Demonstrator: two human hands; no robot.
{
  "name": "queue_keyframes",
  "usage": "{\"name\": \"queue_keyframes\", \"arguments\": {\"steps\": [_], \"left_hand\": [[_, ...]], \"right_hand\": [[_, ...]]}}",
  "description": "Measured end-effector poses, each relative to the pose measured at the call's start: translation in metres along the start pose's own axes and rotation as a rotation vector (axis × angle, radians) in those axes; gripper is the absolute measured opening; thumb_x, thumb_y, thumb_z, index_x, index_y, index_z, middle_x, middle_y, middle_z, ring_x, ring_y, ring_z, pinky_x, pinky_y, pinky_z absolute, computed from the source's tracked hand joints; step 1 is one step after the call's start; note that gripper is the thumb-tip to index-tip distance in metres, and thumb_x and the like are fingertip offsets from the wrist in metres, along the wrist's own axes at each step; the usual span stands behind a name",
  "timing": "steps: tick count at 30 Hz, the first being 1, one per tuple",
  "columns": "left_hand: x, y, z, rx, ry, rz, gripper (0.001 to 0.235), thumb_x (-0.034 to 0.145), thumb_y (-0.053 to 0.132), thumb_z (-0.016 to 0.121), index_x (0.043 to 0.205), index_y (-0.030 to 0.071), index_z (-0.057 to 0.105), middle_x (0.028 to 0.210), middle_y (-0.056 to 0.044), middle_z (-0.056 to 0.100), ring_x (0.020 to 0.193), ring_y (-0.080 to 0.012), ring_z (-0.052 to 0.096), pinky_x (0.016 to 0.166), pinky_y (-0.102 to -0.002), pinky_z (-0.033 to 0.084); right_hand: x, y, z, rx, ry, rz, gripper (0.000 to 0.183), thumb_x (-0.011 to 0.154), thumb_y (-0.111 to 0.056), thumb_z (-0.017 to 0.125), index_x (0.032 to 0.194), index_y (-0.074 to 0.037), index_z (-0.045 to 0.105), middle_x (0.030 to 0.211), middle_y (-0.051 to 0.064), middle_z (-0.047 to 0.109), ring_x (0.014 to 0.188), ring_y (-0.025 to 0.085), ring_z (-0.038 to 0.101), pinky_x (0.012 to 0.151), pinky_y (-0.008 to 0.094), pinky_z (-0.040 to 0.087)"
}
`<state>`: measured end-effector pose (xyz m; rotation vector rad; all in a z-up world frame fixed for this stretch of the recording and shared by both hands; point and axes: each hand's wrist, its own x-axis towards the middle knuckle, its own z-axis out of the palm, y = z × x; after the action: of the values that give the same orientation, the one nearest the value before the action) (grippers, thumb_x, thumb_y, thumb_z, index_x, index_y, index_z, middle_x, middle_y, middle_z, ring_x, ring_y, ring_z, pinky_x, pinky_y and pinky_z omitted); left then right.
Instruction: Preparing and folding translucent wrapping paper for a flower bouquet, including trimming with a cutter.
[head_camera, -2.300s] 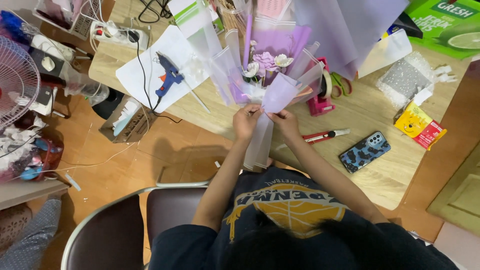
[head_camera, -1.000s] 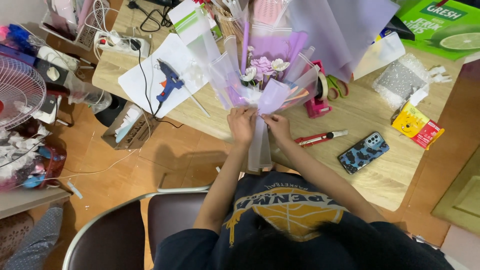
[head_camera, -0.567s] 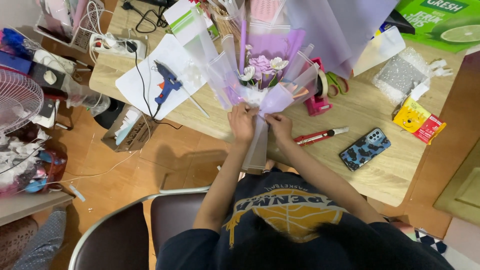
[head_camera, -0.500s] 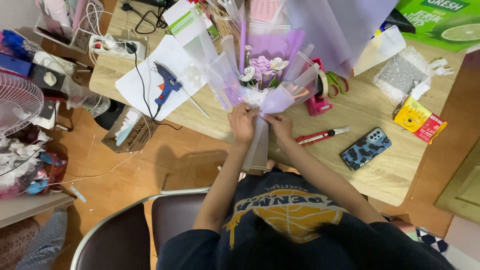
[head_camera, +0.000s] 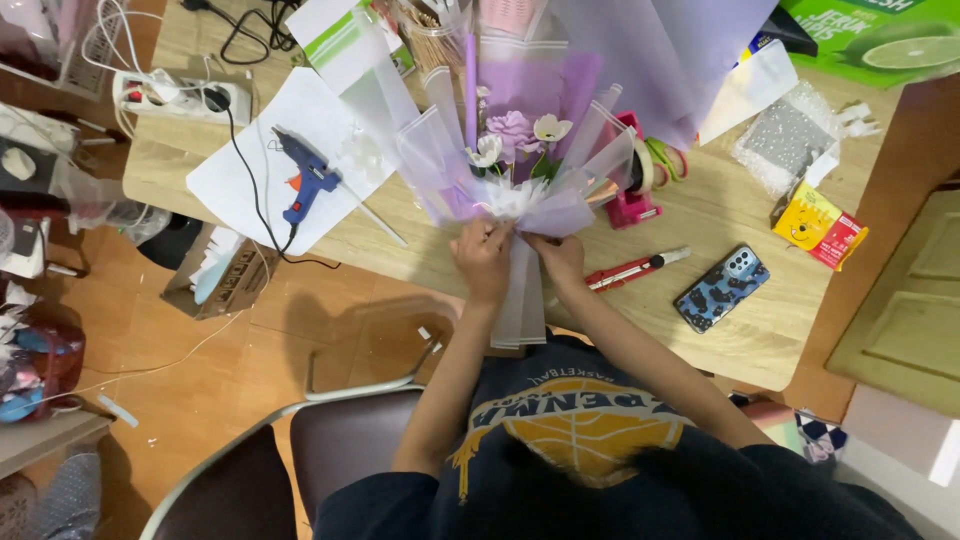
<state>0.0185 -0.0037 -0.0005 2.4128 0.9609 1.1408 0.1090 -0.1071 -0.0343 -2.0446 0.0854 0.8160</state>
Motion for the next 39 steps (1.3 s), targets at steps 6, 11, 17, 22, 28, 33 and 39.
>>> {"name": "queue_keyframes", "arguments": {"steps": [6,11,17,22,28,33,39], "left_hand": [[-0.035,-0.02,0.021,-0.204,-0.033,-0.512,0.073,0.061,0.045,0.096,0.105,0.009,0.051,0.1,-0.011,0.049,0.095,-0.0365,0.057,0.085,-0.044,0.048],[-0.023,-0.021,0.01,-0.423,-0.173,-0.918,0.117,0.058,0.044,0.101,0.139,-0.006,0.033,0.131,-0.029,0.048,0.127,-0.0471,0.053,0.111,-0.049,0.044],[-0.014,-0.045,-0.003,-0.751,-0.552,-1.174,0.102,0.062,0.027,0.103,0.143,-0.003,0.049,0.138,-0.029,0.056,0.134,-0.043,0.053,0.112,-0.042,0.048],[-0.002,-0.014,-0.043,-0.778,-0.657,-1.086,0.093,0.061,0.03,0.105,0.137,0.003,0.06,0.133,-0.021,0.065,0.128,-0.0375,0.061,0.106,-0.046,0.052],[0.013,0.047,-0.063,-0.976,-0.607,-0.963,0.05,0.068,0.024,0.099,0.105,-0.002,0.076,0.117,-0.024,0.07,0.116,-0.0326,0.063,0.1,-0.047,0.05],[0.036,0.083,-0.079,-0.966,-0.586,-0.936,0.095,0.067,0.026,0.099,0.141,-0.009,0.049,0.138,-0.032,0.056,0.136,-0.0441,0.05,0.115,-0.055,0.039],[0.044,0.108,-0.099,-0.993,-0.529,-0.9,0.088,0.07,0.024,0.098,0.137,-0.009,0.054,0.134,-0.029,0.059,0.131,-0.0371,0.054,0.111,-0.051,0.043]], "right_hand": [[-0.036,-0.053,-0.003,0.091,-0.134,0.041,0.102,0.081,-0.048,0.089,0.152,0.007,0.039,0.15,0.028,0.05,0.142,0.04,0.046,0.117,0.053,0.038],[-0.018,-0.038,-0.005,0.111,-0.183,0.045,0.098,0.08,-0.047,0.092,0.148,0.007,0.046,0.145,0.028,0.055,0.138,0.04,0.05,0.114,0.052,0.042],[-0.035,-0.045,-0.017,0.113,-0.234,0.016,0.095,0.077,-0.044,0.094,0.144,0.009,0.051,0.139,0.031,0.059,0.132,0.041,0.056,0.107,0.051,0.048],[-0.063,-0.053,-0.042,0.229,-0.214,-0.058,0.101,0.074,-0.024,0.095,0.147,0.017,0.04,0.142,0.036,0.053,0.133,0.045,0.053,0.103,0.053,0.049],[-0.081,-0.058,-0.082,0.451,-0.116,-0.015,0.049,0.068,-0.002,0.094,0.108,0.008,0.069,0.09,0.013,0.073,0.071,0.02,0.069,0.062,0.029,0.054],[-0.093,-0.072,-0.11,0.487,-0.143,-0.164,0.063,0.072,-0.006,0.094,0.125,0.007,0.063,0.105,0.014,0.07,0.085,0.023,0.069,0.075,0.039,0.059],[-0.09,-0.072,-0.118,0.41,-0.218,-0.252,0.089,0.079,-0.021,0.097,0.148,0.003,0.047,0.137,0.019,0.062,0.121,0.03,0.063,0.1,0.047,0.055]]}}
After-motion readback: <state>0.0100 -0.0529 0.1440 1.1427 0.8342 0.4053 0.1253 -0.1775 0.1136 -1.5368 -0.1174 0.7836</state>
